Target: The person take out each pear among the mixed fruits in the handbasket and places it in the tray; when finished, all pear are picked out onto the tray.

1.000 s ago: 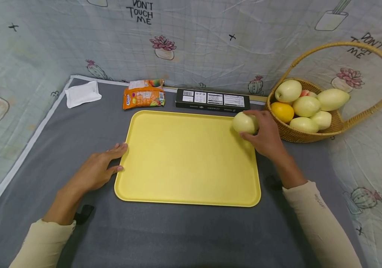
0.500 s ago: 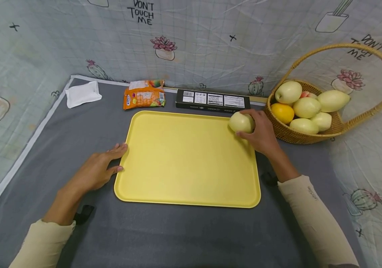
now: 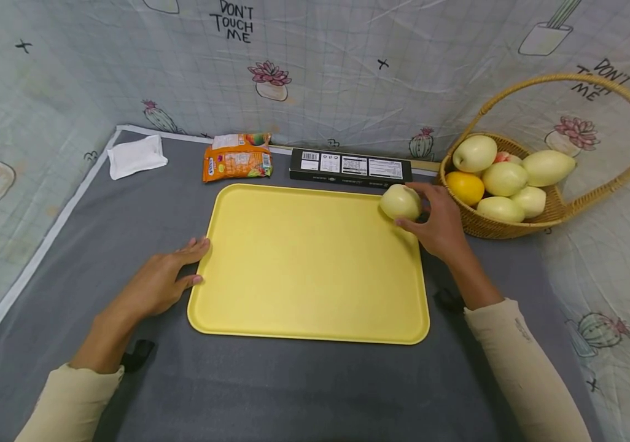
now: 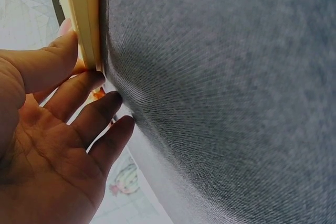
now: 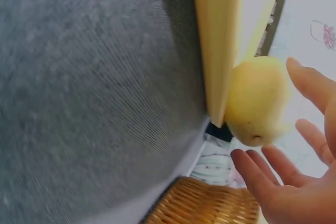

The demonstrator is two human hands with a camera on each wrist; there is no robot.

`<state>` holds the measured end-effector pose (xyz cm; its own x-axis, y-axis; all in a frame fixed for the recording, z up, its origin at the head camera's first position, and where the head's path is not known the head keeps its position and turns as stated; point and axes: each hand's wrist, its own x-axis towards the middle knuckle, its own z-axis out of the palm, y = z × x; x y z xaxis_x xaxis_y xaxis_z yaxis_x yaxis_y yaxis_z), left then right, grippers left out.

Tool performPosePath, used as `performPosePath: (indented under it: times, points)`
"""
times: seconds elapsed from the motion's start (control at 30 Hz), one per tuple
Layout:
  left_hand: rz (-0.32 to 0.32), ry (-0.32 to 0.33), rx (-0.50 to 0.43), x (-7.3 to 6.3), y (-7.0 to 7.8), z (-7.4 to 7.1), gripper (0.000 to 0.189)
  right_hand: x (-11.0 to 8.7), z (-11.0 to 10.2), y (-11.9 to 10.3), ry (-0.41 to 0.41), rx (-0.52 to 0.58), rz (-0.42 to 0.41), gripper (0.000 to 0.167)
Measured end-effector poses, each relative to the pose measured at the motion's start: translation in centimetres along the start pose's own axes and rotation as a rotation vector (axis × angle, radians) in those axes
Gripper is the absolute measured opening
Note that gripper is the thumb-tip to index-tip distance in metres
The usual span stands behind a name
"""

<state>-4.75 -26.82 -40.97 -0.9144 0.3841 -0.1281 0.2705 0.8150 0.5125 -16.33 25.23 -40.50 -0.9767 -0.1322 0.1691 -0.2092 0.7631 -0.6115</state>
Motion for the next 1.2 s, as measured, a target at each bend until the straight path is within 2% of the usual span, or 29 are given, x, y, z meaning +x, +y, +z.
performPosePath:
  times: [0.27, 0.43, 0.63, 0.8, 1.0, 1.2]
  points:
    - [0.002, 0.01, 0.004, -0.2, -0.2, -0.1, 0.072, 0.7, -3.1, -0.8, 0.174, 0.005, -0.019, 0.072]
    - [0.003, 0.012, 0.011, -0.3, -0.2, -0.1, 0.072, 1.9, -5.6, -0.8, 0.284, 0.033, 0.032, 0.072]
    - [-0.01, -0.001, -0.001, -0.3, -0.2, 0.0, 0.072, 3.6, -7.7, 0.5, 0.345, 0.003, 0.105, 0.071]
    - [-0.004, 0.005, 0.001, -0.3, -0.3, 0.0, 0.073, 5.3, -8.9, 2.0, 0.318, -0.061, 0.172, 0.074]
    - [-0.004, 0.011, 0.005, -0.3, -0.3, 0.1, 0.072, 7.3, -10.0, 3.1, 0.188, -0.152, 0.259, 0.08]
    - [-0.003, 0.012, 0.006, -0.2, -0.2, 0.1, 0.073, 8.3, -10.3, 3.9, 0.085, -0.182, 0.315, 0.084]
